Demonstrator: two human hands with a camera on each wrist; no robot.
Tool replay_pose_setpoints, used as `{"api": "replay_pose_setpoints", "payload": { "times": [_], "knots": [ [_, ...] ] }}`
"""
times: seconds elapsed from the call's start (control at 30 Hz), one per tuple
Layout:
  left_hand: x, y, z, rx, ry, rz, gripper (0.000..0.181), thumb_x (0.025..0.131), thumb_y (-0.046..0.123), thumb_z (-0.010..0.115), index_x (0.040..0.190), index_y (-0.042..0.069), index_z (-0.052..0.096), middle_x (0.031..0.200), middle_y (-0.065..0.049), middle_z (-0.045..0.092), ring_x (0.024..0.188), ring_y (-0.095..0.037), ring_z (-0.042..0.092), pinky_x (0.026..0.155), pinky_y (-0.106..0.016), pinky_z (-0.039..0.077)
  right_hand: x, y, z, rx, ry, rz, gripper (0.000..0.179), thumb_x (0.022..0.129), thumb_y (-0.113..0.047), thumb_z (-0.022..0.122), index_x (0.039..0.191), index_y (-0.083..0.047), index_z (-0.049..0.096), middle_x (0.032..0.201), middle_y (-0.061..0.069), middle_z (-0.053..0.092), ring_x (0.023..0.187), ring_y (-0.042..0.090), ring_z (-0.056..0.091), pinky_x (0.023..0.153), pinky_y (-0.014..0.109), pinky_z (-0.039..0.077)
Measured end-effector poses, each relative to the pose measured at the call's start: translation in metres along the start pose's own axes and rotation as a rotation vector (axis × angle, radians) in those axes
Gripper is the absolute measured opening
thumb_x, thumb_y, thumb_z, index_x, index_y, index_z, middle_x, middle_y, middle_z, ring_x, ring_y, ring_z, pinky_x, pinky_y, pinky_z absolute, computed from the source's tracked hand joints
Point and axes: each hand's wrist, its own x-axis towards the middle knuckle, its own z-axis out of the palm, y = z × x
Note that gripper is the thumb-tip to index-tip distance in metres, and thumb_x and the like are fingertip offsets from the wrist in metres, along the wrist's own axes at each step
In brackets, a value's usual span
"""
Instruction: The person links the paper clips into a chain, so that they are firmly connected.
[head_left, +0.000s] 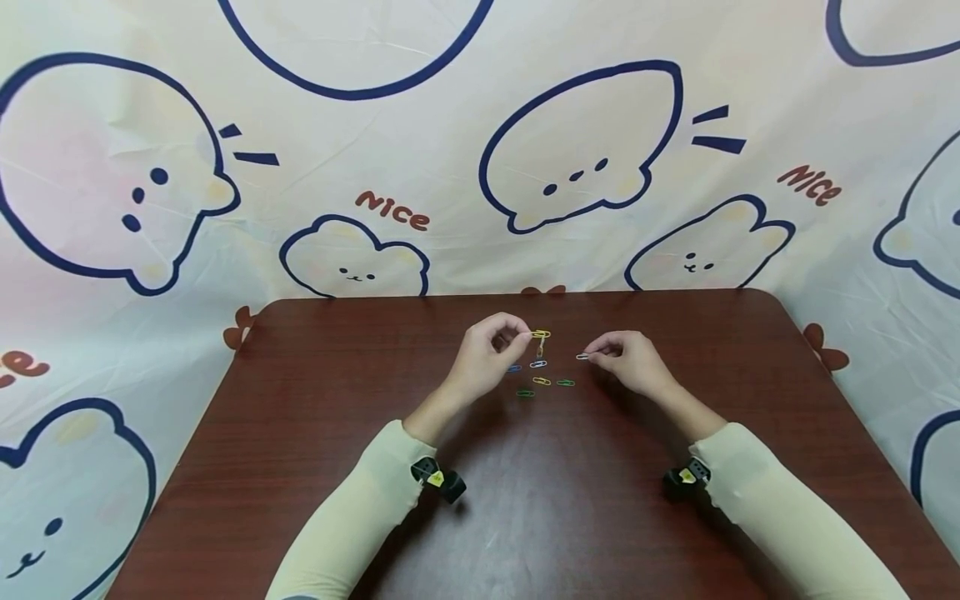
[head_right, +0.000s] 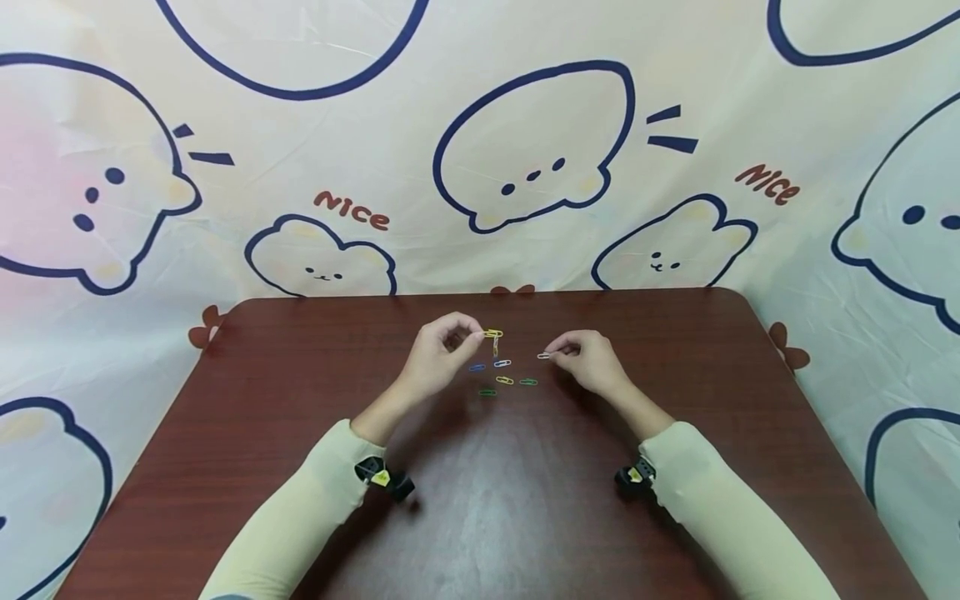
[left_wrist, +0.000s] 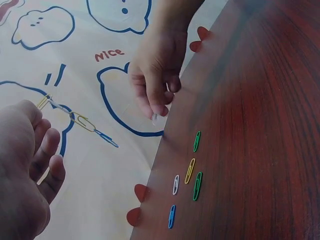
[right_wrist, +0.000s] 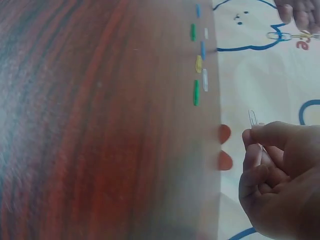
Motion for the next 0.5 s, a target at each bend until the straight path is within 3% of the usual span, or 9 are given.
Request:
{"api": "replay_pose_setpoints", "payload": {
  "times": [0.23,0.5],
  "knots": [
    [-0.005,0.031,-0.008,-0.016,-0.006,0.015,0.006,0.097,-0.002,0.065,0.098,-0.008,0.066,0.087,-0.015,0.063,0.07,-0.021,0.052,0.064,-0.026,0.045,-0.006,-0.007,-0.015,0.031,0.02,-0.008,0.007,0.095,-0.008,0.072,0.1,-0.006,0.077,0.093,0.013,0.074,0.076,0.021,0.058,0.065,0.027,0.049],
    [-0.005,0.033,-0.009,-0.018,0.001,0.027,0.004,0.096,-0.004,0.064,0.098,-0.008,0.066,0.088,-0.017,0.064,0.07,-0.021,0.052,0.064,-0.03,0.045,-0.012,-0.024,-0.026,0.056,0.038,-0.009,0.008,0.096,-0.01,0.071,0.102,-0.006,0.076,0.096,0.016,0.072,0.078,0.023,0.056,0.064,0.026,0.048]
  ]
}}
